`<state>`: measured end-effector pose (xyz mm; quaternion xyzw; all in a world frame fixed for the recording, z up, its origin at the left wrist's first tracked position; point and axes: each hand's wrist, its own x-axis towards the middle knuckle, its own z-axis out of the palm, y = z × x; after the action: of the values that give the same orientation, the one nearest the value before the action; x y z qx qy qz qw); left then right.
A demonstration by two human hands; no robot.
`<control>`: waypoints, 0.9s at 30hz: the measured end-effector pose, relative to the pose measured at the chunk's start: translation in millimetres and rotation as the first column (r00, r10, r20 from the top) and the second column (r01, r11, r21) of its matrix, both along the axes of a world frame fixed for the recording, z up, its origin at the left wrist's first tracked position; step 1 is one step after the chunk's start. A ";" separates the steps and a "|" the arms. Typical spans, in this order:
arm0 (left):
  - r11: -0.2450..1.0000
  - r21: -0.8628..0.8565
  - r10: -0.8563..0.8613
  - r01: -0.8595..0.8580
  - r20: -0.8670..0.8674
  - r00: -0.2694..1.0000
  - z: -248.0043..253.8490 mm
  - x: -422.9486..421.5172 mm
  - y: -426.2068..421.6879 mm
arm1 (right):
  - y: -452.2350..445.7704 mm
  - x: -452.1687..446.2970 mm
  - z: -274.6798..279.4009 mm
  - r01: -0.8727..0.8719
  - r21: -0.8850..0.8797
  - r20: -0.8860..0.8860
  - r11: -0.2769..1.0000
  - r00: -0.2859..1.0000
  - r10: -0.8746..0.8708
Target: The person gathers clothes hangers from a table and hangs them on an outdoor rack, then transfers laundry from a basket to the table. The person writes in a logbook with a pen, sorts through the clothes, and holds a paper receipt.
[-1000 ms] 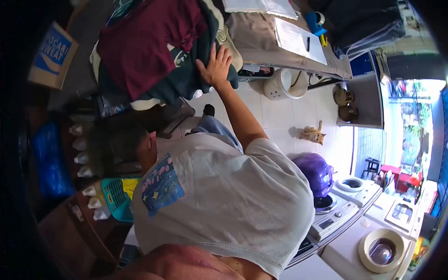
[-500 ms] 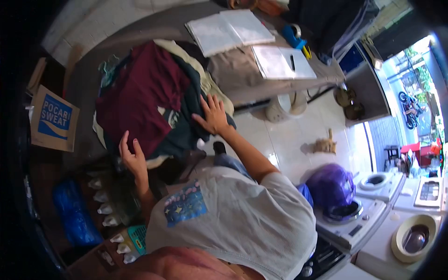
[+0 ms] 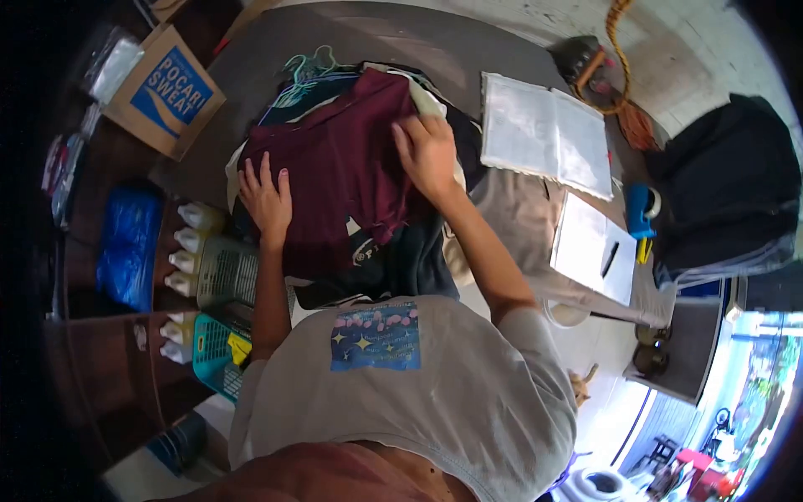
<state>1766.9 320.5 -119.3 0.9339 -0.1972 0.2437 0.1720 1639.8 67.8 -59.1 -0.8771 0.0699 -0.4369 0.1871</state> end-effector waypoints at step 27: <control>0.827 -0.539 -0.109 0.159 0.123 0.986 7.1 99.1 19.6 | -8.4 214.1 -31.5 -0.149 -0.307 -0.285 0.940 0.957 0.058</control>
<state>1866.0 340.1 -112.2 0.8181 -0.1916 0.3176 0.4395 1853.9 59.5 -90.5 -0.9499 -0.0247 -0.3073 0.0515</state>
